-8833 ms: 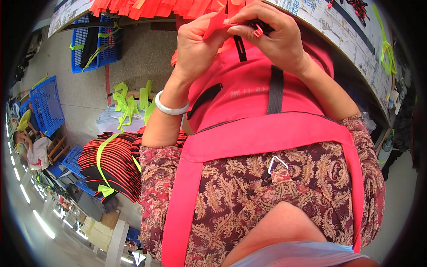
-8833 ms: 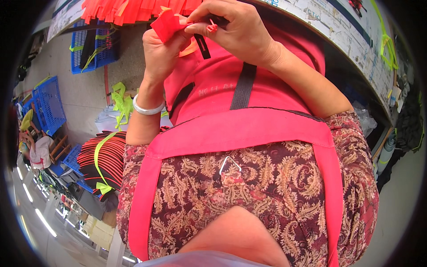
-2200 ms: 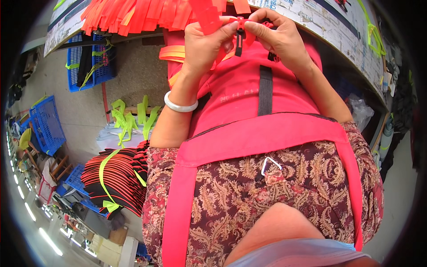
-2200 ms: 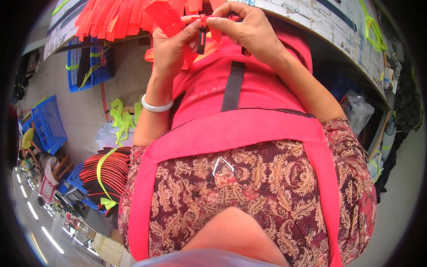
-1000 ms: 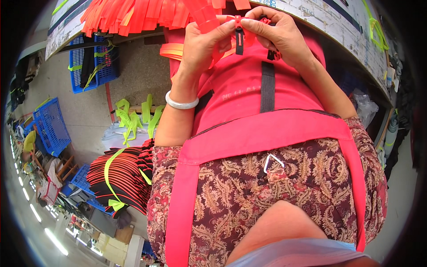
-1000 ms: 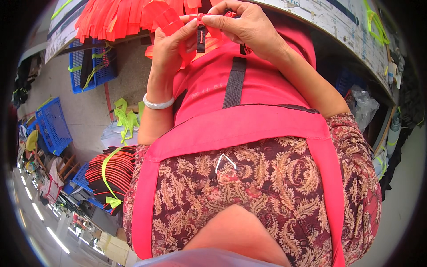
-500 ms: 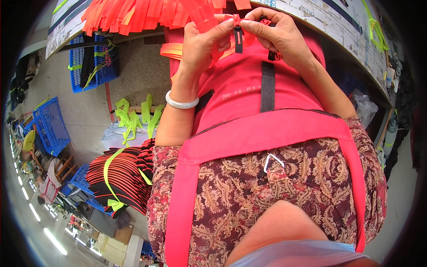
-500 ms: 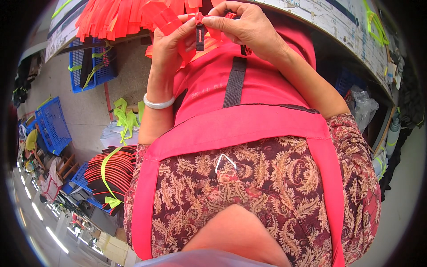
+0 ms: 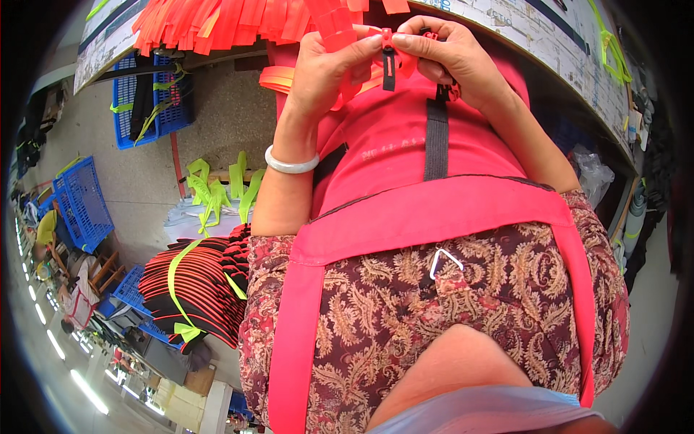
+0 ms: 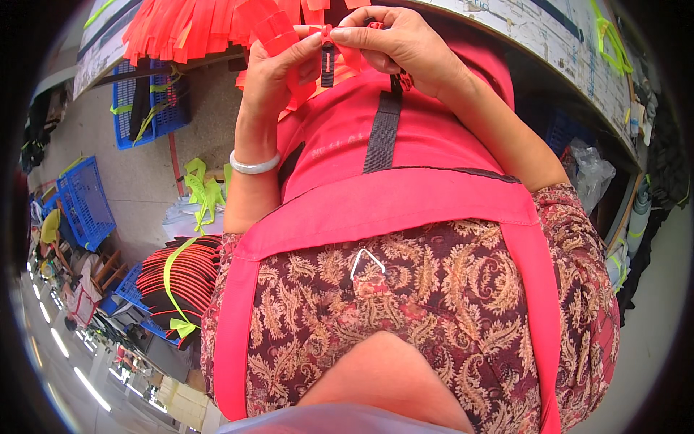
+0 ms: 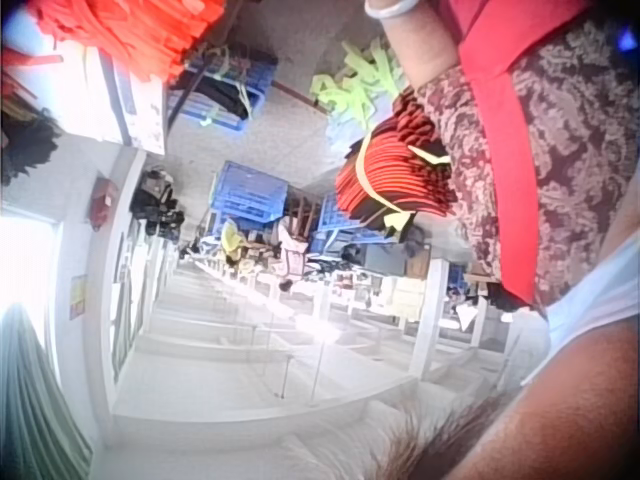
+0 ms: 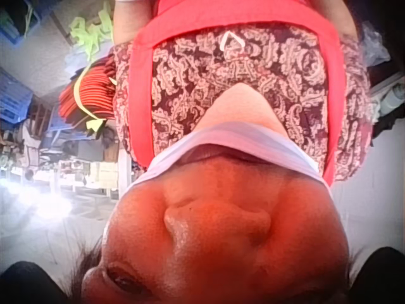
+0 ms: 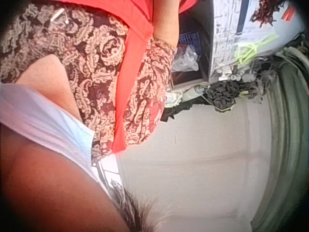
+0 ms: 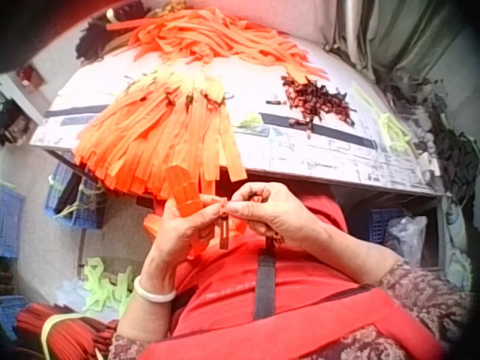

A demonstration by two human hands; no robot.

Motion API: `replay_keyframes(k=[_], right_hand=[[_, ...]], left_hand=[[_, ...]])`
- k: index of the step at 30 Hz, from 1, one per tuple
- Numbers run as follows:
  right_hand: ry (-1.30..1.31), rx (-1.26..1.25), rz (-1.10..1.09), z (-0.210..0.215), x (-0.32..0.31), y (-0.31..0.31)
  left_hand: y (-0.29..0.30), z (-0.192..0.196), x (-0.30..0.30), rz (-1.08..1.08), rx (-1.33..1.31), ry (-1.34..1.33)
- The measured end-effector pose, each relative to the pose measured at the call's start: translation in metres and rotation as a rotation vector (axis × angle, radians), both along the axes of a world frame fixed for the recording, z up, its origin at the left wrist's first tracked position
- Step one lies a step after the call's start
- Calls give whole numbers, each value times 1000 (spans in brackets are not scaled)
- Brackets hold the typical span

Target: Attaching plastic buckles to orange fabric straps at a workbench.

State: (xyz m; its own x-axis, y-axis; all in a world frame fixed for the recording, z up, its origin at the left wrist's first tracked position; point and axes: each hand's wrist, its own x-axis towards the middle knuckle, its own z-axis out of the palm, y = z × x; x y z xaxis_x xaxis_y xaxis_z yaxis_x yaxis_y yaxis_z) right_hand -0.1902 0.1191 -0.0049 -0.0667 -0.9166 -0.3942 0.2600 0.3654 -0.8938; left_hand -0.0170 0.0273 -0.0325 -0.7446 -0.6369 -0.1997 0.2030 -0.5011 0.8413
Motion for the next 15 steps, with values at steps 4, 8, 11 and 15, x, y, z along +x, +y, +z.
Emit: replay_keyframes(k=[4,8,11,15], right_hand=[[18,-3,-13,-1,1,0],[137,-77,-72,-5,1,2],[233,-120,-101,-4,6,2],[262,-151,-72,-3,5,2]], left_hand=[[0,-2,0,-6,22,12],[2,-7,-1,25,-56,-32],[5,-10,0,-35,-137,-97],[10,-8,-1,37,-211,-75]])
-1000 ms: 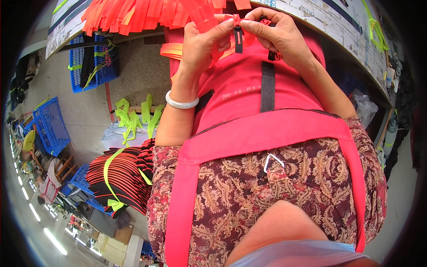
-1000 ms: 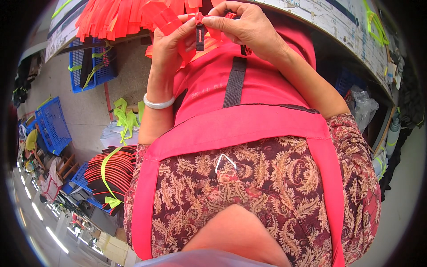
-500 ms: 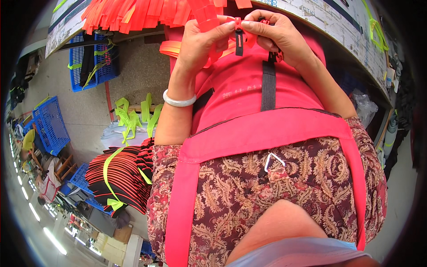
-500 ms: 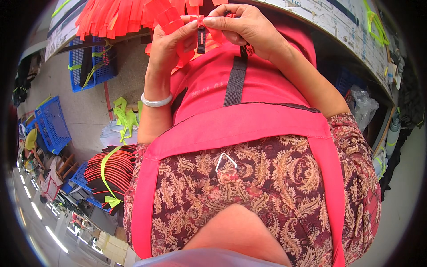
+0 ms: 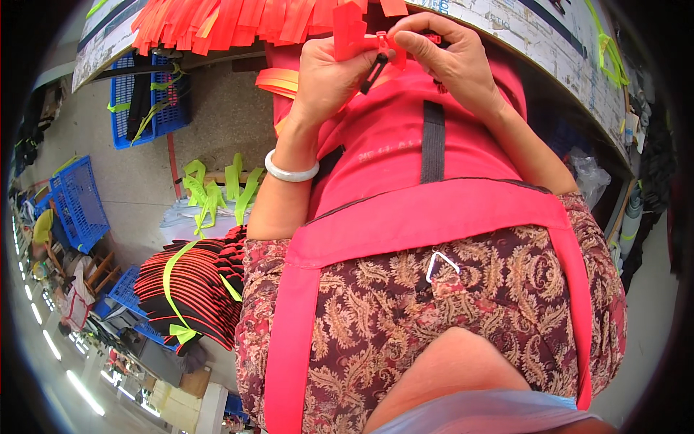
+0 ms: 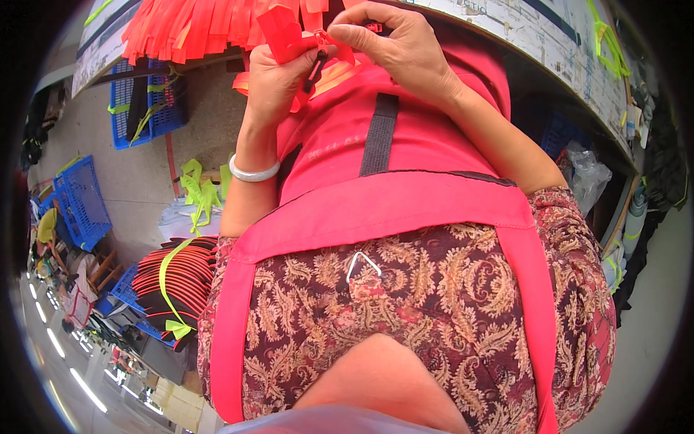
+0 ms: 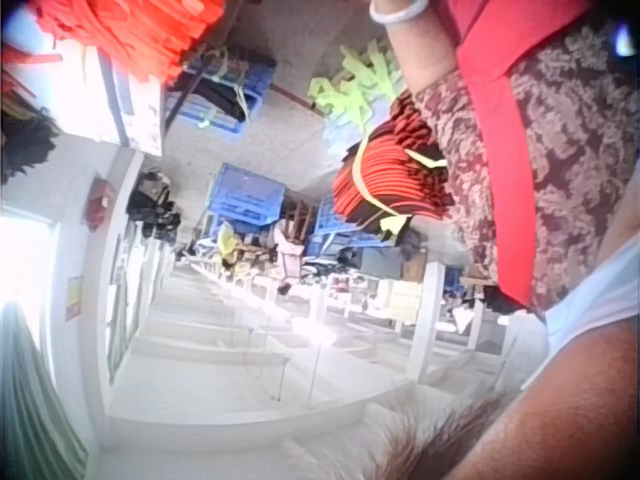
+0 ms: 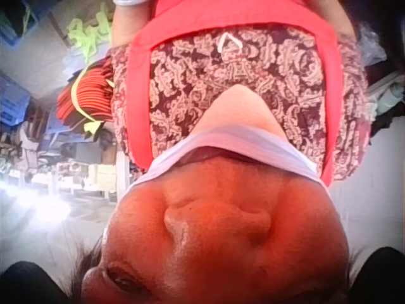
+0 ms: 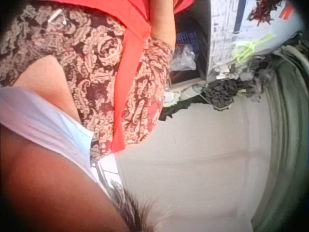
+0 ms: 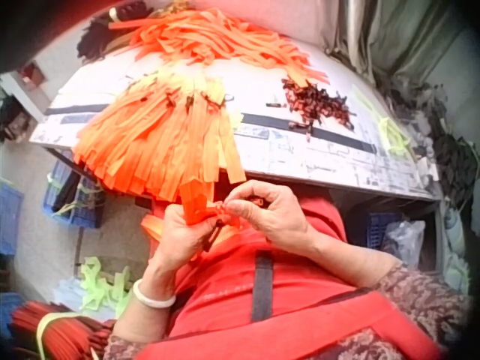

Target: Attaching plastic buckles to orange fabric straps at a workbench.

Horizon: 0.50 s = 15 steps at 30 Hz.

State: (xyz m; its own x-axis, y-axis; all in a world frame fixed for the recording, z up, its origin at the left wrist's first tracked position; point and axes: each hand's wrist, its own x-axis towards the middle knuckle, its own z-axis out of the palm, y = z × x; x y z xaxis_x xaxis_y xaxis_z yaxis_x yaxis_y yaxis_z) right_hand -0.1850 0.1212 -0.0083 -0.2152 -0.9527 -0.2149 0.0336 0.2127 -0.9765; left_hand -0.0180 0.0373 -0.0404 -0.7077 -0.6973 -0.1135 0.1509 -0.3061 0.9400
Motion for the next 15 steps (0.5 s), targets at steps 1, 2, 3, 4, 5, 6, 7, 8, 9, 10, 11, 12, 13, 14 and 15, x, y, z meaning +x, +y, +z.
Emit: replay_keyframes(k=[1,2,3,4,5,6,7,8,9,10,11,12,13,14,15], right_hand=[[147,-172,33,2,2,-3],[293,-344,67,4,3,-4],[374,-283,115,10,3,-2],[373,-282,118,11,4,-2],[416,-353,119,11,6,-3],[459,-423,121,10,7,-3],[459,-422,124,10,7,-2],[370,-355,109,9,7,0],[281,-287,95,8,7,1],[280,-285,98,6,7,1],[261,-309,97,4,6,0],[244,-332,94,2,6,0],[245,-330,96,-2,5,0],[262,-396,96,-6,4,0],[279,-462,95,-9,4,0]], left_hand=[[1,1,0,28,-53,-23],[2,0,-1,31,-51,-22],[2,0,-1,21,-57,-1],[2,-1,-1,12,-62,20],[3,-2,-2,14,-60,20],[5,-3,-3,43,-100,31],[6,-4,-5,72,-140,42],[7,-5,-6,74,-139,43],[7,-7,-7,83,-148,54],[7,-8,-8,92,-157,64],[7,-9,-9,95,-155,64],[7,-10,-9,95,-140,64],[8,-10,-10,95,-125,63],[9,-11,-10,96,-123,65],[10,-12,-10,104,-114,65]])
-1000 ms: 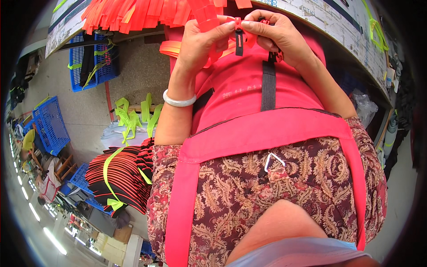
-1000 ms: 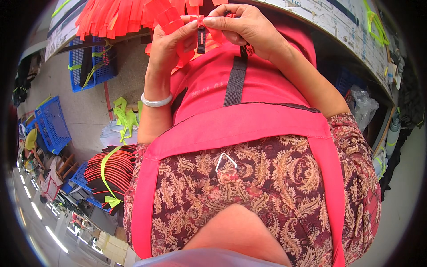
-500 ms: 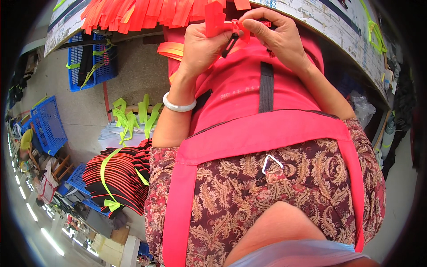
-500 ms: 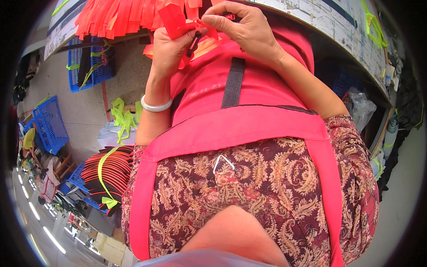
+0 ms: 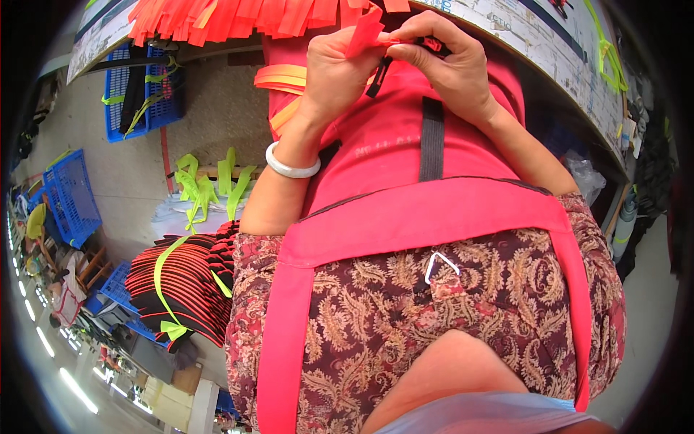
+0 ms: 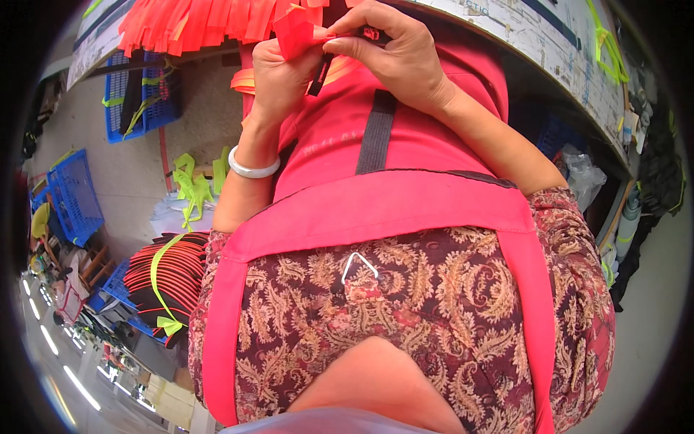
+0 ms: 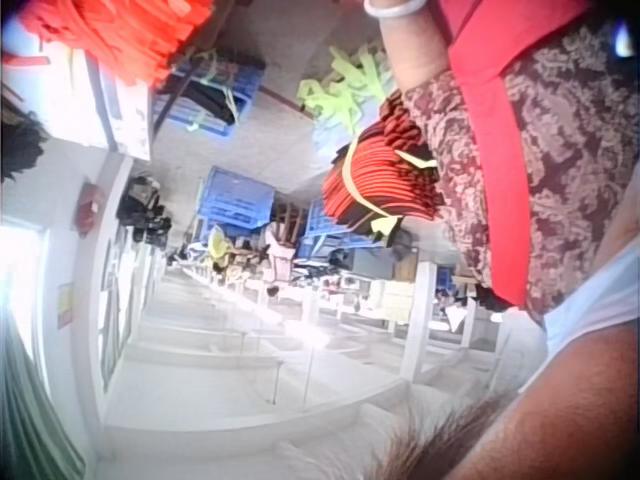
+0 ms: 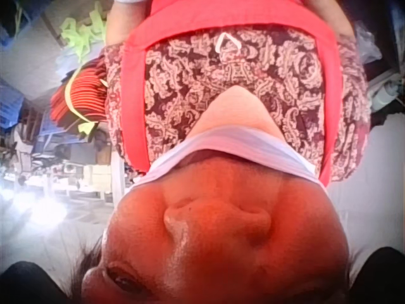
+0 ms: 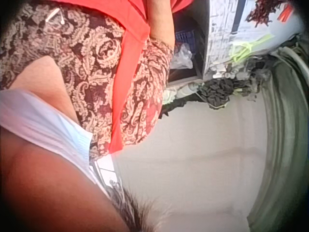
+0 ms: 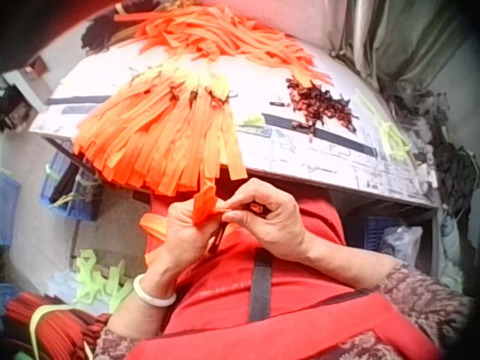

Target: Attaching plastic buckles to orange fabric straps at a workbench.

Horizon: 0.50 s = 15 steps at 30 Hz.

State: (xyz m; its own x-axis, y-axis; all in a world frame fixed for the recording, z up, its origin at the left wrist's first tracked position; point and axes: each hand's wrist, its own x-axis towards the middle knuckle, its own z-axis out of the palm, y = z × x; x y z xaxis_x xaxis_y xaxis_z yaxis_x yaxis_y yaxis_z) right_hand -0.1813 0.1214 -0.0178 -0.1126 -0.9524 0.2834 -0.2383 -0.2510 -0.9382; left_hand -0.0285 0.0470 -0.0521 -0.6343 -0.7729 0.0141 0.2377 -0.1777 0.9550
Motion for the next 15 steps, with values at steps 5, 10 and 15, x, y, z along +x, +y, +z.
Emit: replay_keyframes(k=[5,10,15], right_hand=[[18,15,1,-4,-2,-1],[-2,59,-29,0,2,0],[98,13,-28,-1,-2,3]], left_hand=[[2,0,0,30,-20,24],[-6,11,5,-84,-43,-122],[-4,6,0,-86,-184,-73]])
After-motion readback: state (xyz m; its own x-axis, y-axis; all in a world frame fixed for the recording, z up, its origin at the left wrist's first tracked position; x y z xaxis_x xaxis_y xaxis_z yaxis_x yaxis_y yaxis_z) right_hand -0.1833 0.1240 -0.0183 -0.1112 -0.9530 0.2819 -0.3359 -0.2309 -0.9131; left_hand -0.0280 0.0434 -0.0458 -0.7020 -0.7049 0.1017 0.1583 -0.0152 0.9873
